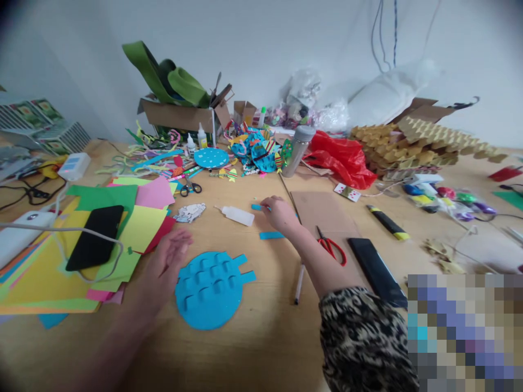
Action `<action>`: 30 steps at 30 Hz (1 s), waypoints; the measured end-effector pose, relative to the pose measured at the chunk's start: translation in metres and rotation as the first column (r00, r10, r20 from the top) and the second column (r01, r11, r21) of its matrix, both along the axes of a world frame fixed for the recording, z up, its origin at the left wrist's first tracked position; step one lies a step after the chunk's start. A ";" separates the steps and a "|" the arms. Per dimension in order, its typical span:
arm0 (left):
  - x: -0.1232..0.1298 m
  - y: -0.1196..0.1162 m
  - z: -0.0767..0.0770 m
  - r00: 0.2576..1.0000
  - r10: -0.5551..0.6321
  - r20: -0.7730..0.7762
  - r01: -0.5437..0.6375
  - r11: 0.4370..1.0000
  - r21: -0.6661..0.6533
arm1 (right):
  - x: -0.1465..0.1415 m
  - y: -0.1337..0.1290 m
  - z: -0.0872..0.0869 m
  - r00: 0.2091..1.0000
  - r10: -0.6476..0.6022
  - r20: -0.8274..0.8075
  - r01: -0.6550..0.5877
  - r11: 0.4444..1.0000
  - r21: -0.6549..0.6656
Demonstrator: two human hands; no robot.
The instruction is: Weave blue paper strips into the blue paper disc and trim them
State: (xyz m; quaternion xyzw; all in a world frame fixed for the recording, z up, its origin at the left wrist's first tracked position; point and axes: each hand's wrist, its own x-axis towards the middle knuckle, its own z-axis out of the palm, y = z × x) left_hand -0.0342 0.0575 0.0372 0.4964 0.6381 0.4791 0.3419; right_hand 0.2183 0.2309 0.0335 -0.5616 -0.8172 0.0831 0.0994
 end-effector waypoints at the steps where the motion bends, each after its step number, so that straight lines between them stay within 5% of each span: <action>1: 0.001 -0.004 -0.004 1.000 0.011 0.014 -0.012 0.999 0.039 | -0.002 0.013 -0.008 0.999 0.019 0.032 -0.019 1.000 -0.009; 8: 0.004 -0.009 -0.031 1.000 -0.019 -0.016 0.021 0.989 0.146 | -0.012 0.050 -0.031 0.979 0.095 0.180 -0.080 0.993 -0.089; 22: 0.004 -0.008 -0.040 0.999 -0.050 0.007 0.047 0.981 0.188 | -0.012 0.049 -0.031 0.964 0.105 0.245 -0.091 0.994 -0.068; 26: 0.001 -0.008 -0.035 0.998 -0.051 0.041 0.044 0.985 0.165 | -0.009 0.046 -0.025 0.972 0.109 0.209 -0.102 0.994 -0.046; 30: -0.002 -0.006 -0.028 0.997 -0.016 0.072 0.003 0.985 0.174 | -0.001 0.043 0.001 0.992 0.038 0.120 -0.040 0.999 0.008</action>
